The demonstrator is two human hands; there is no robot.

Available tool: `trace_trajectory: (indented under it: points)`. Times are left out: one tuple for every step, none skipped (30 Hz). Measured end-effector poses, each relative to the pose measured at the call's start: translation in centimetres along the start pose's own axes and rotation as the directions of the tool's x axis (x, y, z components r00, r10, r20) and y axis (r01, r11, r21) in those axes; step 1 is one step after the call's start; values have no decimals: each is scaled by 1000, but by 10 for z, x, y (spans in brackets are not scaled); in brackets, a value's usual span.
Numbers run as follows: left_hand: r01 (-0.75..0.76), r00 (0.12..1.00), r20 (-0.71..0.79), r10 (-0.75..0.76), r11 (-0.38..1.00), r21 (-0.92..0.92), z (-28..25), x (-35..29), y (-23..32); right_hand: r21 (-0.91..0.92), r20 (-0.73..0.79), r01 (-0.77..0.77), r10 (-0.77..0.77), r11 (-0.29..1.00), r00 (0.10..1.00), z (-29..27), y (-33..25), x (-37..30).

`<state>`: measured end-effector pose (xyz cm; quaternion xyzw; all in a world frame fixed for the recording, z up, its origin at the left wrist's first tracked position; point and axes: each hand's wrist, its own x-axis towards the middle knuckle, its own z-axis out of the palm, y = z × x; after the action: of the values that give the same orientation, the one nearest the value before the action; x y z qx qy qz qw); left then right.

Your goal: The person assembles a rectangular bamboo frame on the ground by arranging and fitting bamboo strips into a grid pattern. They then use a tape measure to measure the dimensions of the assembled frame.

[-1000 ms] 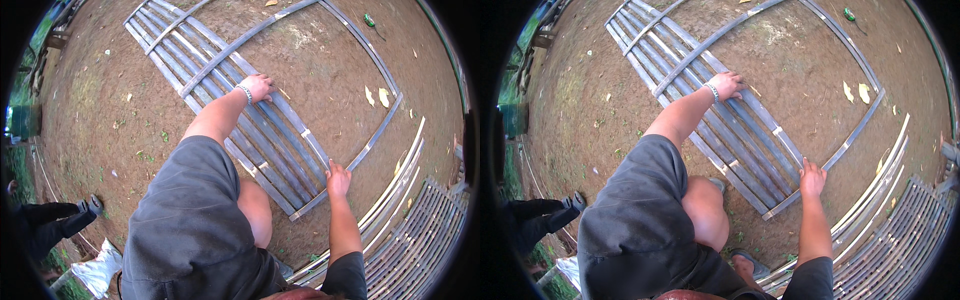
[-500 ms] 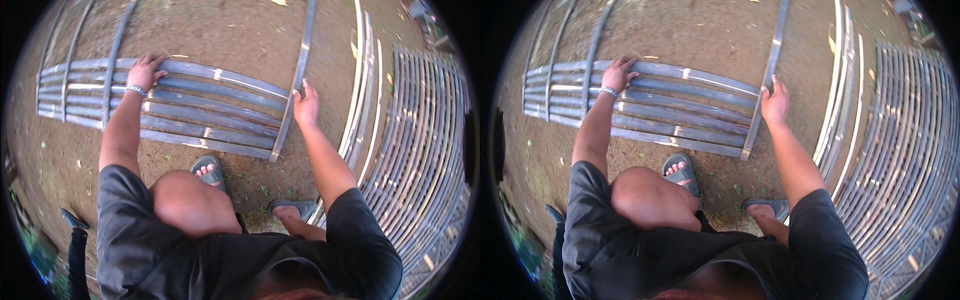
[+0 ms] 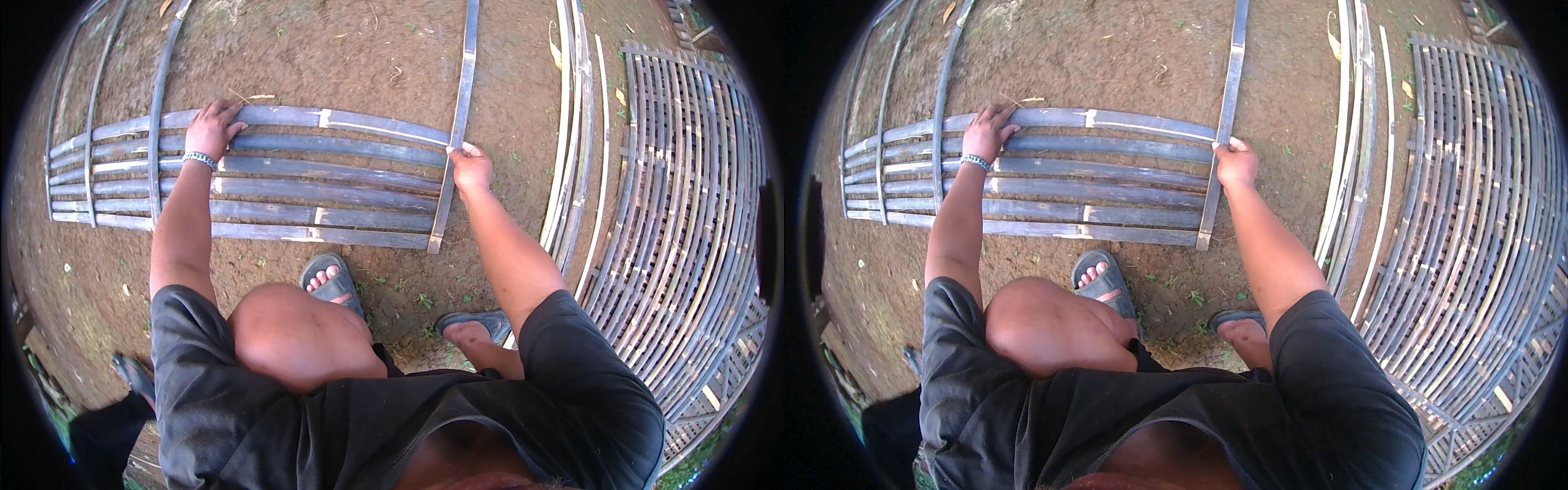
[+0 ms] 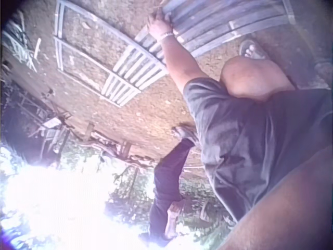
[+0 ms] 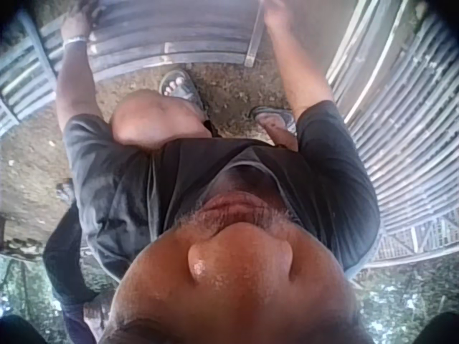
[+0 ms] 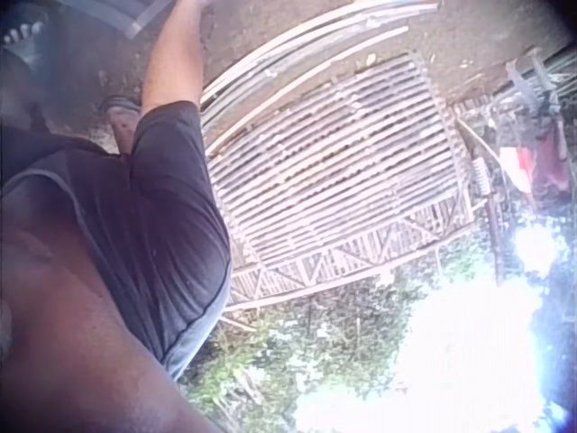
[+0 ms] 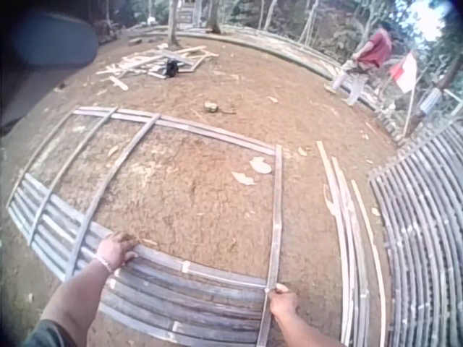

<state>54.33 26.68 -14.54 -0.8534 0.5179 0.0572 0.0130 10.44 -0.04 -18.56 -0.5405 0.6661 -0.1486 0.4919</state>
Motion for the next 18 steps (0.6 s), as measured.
trace_trajectory:
  points:
    - [5,1000,-2,-5,1000,-1,0,0,-1,-26,-6,9,-9,1000,1000,0,-1,-1]
    - [0,1000,-6,0,1000,-7,3,-1,-3,-52,-12,18,-18,998,1000,0,-2,-1]
    - [-7,1000,-11,7,1000,-12,6,0,-6,-47,-8,19,-19,999,1000,1,0,-1]
    - [-14,1000,-15,14,1000,-17,9,0,-9,-42,-5,20,-20,999,1000,1,1,0]
    - [-13,1000,-17,13,1000,-10,12,-1,-11,-37,-2,21,-21,999,1000,1,2,1]
    - [-14,1000,-20,14,1000,-3,12,1,-11,-47,-5,23,-24,999,1000,0,2,3]
    - [-15,1000,-24,15,1000,4,13,2,-10,-58,-8,26,-27,998,1000,0,3,4]
    - [-8,1000,-21,8,1000,-1,13,2,-10,-68,-11,29,-30,997,999,-1,3,6]
    - [0,1000,-16,0,1000,-5,13,1,-11,-61,-11,30,-31,998,999,0,3,5]
    - [8,1000,-12,-9,1000,-9,13,0,-11,-55,-11,32,-33,998,999,0,3,5]
    - [0,1000,-15,0,1000,-16,14,0,-9,-50,-9,34,-34,998,999,0,2,6]
    - [-4,1000,-16,4,1000,-16,13,1,-8,-58,-13,35,-35,998,999,1,1,6]
    - [-8,1000,-15,7,1000,-15,9,0,-6,-67,-16,34,-35,997,999,0,2,5]
    - [-1,1000,-14,0,999,-37,6,0,-3,-77,-17,34,-35,996,999,-1,2,4]
    - [-2,1000,-22,2,999,-41,5,0,-4,-78,-18,40,-42,996,999,0,0,3]
    - [2,1000,-30,-4,999,-43,6,-2,-7,-82,-12,50,-51,995,999,2,-1,2]
    - [10,999,-37,-12,999,-45,8,-5,-9,-86,-5,60,-61,994,998,4,-3,0]
    - [15,1000,-18,-16,997,-72,7,-3,-6,-97,-32,67,-70,993,997,2,-4,-1]
